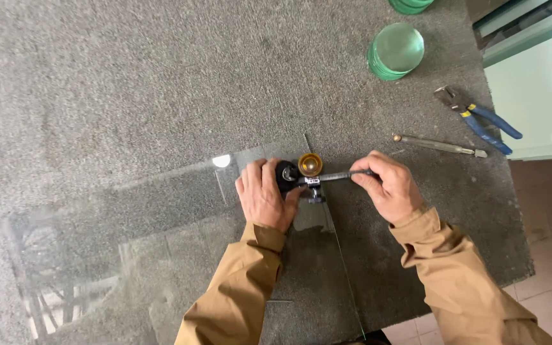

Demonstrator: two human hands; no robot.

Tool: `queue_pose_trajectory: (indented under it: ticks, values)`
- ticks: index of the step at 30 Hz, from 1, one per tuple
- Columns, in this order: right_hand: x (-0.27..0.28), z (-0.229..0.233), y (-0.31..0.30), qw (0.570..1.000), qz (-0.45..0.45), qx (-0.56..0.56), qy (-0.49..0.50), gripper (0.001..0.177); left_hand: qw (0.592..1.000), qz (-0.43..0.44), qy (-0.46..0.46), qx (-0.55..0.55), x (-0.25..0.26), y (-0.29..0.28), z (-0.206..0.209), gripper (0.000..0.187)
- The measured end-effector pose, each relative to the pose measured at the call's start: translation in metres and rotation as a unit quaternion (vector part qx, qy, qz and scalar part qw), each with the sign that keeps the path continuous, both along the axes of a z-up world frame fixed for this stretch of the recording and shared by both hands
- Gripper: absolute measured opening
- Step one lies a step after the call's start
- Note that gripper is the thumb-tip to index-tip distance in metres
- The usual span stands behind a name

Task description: Measuring and cutting a circular shape into a glass pane using a circular glass cutter

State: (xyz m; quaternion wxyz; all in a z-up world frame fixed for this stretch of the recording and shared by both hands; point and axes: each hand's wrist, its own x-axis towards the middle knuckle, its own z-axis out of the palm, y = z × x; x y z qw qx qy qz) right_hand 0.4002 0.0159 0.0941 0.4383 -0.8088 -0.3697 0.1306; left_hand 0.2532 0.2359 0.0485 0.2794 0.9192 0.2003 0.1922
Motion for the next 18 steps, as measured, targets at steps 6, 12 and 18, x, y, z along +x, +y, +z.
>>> queue_pose_trajectory:
  ticks: [6, 12, 18]
  values:
    - [0.019, -0.014, 0.010, 0.999, -0.022, 0.010, 0.025, 0.013, 0.998, -0.035, -0.005, 0.057, 0.002, 0.019, 0.007, 0.094]
    - [0.014, -0.040, -0.002, 0.971, -0.134, 0.091, 0.175, 0.014, 0.986, -0.155, -0.002, 0.065, 0.001, 0.041, 0.013, 0.081]
    - [-0.002, -0.024, 0.017, 0.961, -0.232, -0.014, 0.148, 0.016, 0.991, -0.113, 0.060, 0.045, 0.012, 0.037, 0.018, 0.061]
